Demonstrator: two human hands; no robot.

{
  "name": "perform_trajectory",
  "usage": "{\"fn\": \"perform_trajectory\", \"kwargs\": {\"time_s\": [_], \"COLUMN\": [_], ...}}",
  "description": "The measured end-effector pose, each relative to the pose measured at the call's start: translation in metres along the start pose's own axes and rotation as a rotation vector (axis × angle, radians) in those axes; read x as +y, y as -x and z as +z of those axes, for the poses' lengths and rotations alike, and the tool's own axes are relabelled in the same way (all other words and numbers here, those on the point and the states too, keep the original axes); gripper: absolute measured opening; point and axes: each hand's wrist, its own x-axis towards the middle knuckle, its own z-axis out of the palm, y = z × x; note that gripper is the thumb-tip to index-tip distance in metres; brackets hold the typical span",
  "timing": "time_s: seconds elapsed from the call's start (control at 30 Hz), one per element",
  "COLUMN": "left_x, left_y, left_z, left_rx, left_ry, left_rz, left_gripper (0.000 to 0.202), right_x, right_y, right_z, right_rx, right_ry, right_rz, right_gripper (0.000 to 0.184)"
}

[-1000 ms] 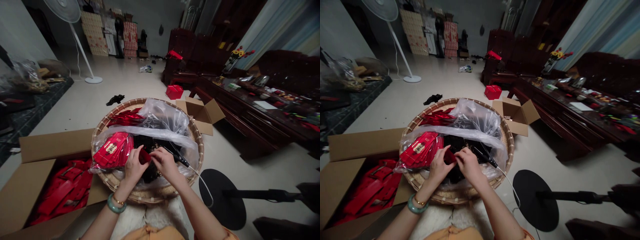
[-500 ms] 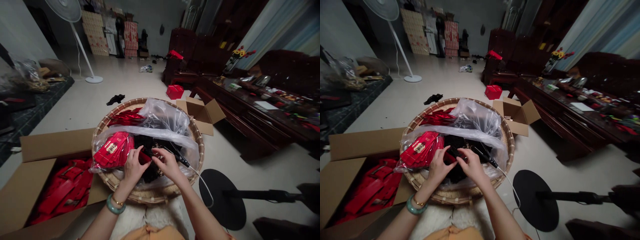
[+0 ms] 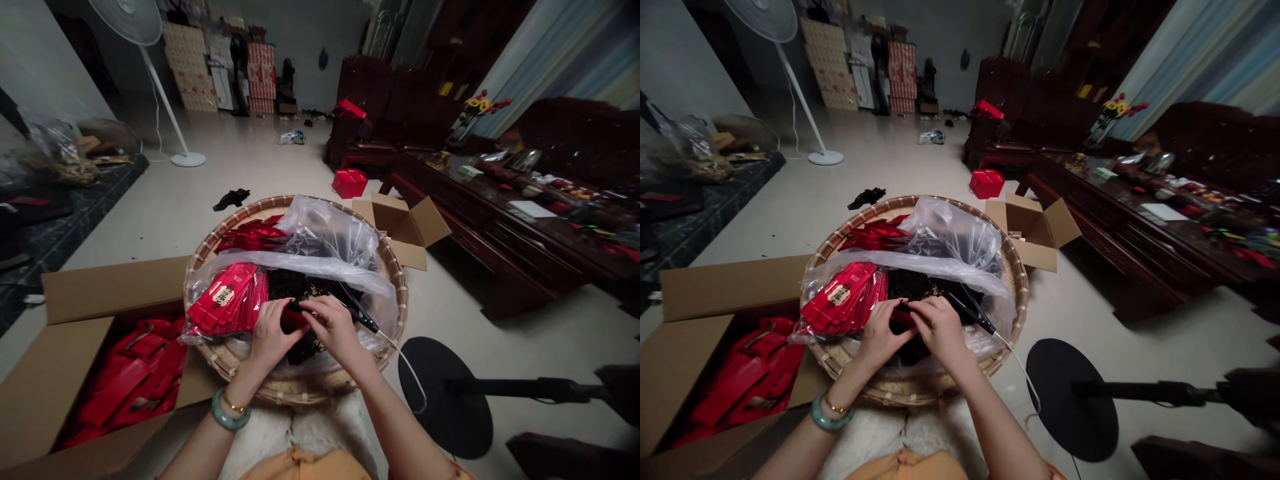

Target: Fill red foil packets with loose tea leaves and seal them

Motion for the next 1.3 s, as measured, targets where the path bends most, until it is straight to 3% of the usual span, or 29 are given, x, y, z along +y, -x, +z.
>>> {"fn": "perform_trajectory", "kwargs": {"time_s": [0.23, 0.4, 0.57, 0.63, 0.77, 0.93, 1.03, 1.17, 1.3], "left_x": [0.005, 0.007, 0.003, 0.0, -0.005, -0.003, 0.0, 0.003, 0.004], "left_y": [0.001, 0.0, -0.001, -0.001, -0.003, -0.01, -0.013, -0.009, -0.003], "left_z": [0.001, -0.001, -0.003, -0.004, -0.003, -0.001, 0.0, 0.002, 0.003], "left_rx": [0.001, -0.008, -0.023, -0.039, -0.017, -0.166, -0.203, -0.417, -0.534], "left_ry": [-0.036, -0.07, 0.031, 0.113, 0.303, 0.591, 0.748, 0.94, 0.931], "left_rz": [0.035, 0.007, -0.033, -0.071, -0.225, -0.456, -0.556, -0.63, -0.679], "left_gripper": [0.046, 0.034, 0.04, 0.033, 0.023, 0.028, 0.033, 0.052, 0.044], "right_x": [-0.006, -0.006, 0.004, 0.011, 0.023, 0.034, 0.038, 0.039, 0.042], "right_y": [-0.014, -0.03, -0.033, -0.03, -0.018, -0.005, -0.006, -0.011, -0.013], "right_z": [-0.001, 0.007, 0.005, 0.0, -0.004, 0.016, 0.026, 0.027, 0.024], "right_rx": [-0.07, -0.195, 0.014, 0.069, -0.009, -0.077, 0.012, 0.152, 0.243], "right_ry": [0.028, 0.061, -0.052, -0.109, -0.193, -0.391, -0.543, -0.661, -0.771], "right_rz": [0.002, 0.014, 0.068, 0.118, 0.203, 0.347, 0.476, 0.554, 0.641], "right_gripper": [0.026, 0.019, 0.016, 0.019, 0.034, 0.022, 0.024, 0.027, 0.032]}}
